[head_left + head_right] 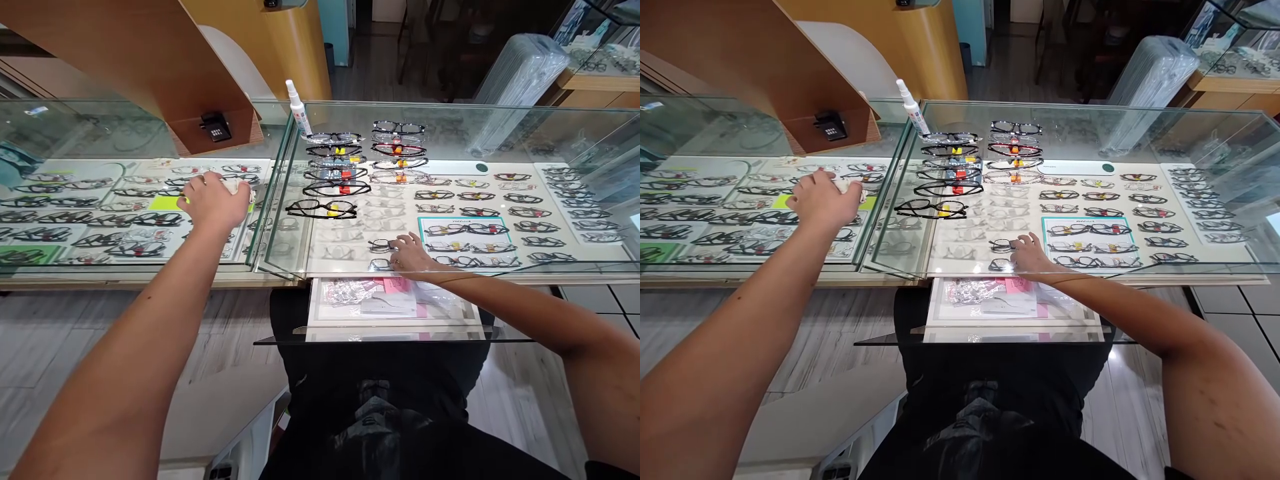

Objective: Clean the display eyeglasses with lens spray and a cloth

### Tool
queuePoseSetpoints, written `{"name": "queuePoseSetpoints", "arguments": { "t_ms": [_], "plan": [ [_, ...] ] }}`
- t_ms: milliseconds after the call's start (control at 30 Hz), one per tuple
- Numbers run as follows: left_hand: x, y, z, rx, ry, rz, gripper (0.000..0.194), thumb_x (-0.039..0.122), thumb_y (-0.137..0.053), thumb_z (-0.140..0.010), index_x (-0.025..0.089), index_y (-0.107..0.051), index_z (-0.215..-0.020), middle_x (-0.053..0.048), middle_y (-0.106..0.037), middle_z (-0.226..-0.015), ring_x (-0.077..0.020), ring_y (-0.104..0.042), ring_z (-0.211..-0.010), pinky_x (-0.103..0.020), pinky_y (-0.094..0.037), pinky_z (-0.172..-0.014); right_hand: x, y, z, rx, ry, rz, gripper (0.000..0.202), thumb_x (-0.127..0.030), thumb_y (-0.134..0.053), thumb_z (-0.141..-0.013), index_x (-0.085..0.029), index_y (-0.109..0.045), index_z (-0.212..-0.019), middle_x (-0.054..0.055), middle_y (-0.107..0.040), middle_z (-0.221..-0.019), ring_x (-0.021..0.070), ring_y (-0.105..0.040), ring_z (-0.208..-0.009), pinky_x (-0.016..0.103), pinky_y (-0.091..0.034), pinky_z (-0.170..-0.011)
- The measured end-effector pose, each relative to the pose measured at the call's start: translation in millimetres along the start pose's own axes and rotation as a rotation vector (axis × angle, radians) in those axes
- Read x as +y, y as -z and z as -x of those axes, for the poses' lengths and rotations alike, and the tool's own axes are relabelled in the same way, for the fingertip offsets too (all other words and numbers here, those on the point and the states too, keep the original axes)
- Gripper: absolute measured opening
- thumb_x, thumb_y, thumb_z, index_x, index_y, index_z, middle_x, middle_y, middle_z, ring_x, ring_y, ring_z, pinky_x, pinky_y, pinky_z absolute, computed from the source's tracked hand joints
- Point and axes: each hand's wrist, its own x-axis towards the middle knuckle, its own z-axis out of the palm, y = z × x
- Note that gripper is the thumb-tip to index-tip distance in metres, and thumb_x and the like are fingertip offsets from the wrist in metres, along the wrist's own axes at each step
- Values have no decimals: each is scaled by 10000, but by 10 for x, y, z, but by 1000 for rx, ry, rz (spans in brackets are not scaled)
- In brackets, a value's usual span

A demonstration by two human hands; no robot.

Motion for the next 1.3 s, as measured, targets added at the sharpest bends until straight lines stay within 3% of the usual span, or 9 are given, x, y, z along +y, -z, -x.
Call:
{"name": "queuePoseSetpoints", "arguments": {
  "t_ms": [200, 400, 633, 1000, 1167, 1233, 1300],
  "plan": [
    [3, 8, 3, -3, 0, 2, 715, 538, -510, -1020, 86, -558, -1572, -286, -506, -1658, -481, -420, -1578, -682, -311, -1292, -9, 13, -24, 14, -25, -11, 247, -329, -674, -951, -230, -852, -1090, 128, -687, -1523, 408, -433, -1545, 642, -120, -1369],
    [-7, -3, -4, 2, -2, 4, 714, 543, -514, -1022, 83, -560, -1567, -291, -510, -1653, -479, -423, -1578, -682, -314, -1291, -12, 92, -56, 16, -6, -22, 386, -362, -651, -972, -196, -732, -1311, 143, -730, -1414, 368, -472, -1510, 601, -124, -1378],
    [-10, -10, -6, 6, -5, 13, 720, 559, -515, -1014, 88, -563, -1556, -291, -500, -1672, -480, -414, -1586, -693, -310, -1293, 22, 84, -86, -9, 7, 16, 493, -427, -656, -984, -143, -698, -1384, 188, -686, -1496, 420, -401, -1579, 610, -120, -1385],
    [13, 15, 27, 5, -7, 9, 750, 573, -487, -1000, 80, -557, -1561, -299, -493, -1671, -484, -412, -1584, -684, -305, -1296, 31, 115, -63, -44, 21, 47, 497, -446, -607, -1041, -155, -701, -1432, 159, -646, -1605, 410, -366, -1644, 612, -78, -1415],
    [20, 30, 20, -10, -2, 2, 746, 562, -490, -1010, 80, -548, -1577, -296, -491, -1673, -482, -409, -1587, -683, -311, -1293, -50, 248, -35, -42, 16, 31, 464, -390, -648, -1027, -144, -699, -1416, 184, -631, -1608, 431, -368, -1632, 623, -90, -1399],
    [21, 36, 19, -15, -2, 0, 743, 552, -495, -1008, 80, -543, -1579, -297, -485, -1677, -484, -409, -1583, -687, -311, -1290, -164, 350, -8, -35, 38, 11, 414, -338, -620, -1034, -115, -704, -1372, 219, -611, -1606, 438, -398, -1595, 611, -149, -1374],
    [20, 36, 20, -18, -3, -1, 751, 557, -491, -1004, 80, -539, -1581, -300, -481, -1680, -485, -408, -1581, -687, -308, -1290, -342, 462, 39, -52, 81, -27, 332, -287, -580, -1036, -97, -722, -1268, 250, -669, -1484, 423, -530, -1451, 560, -318, -1277]
  ]
}}
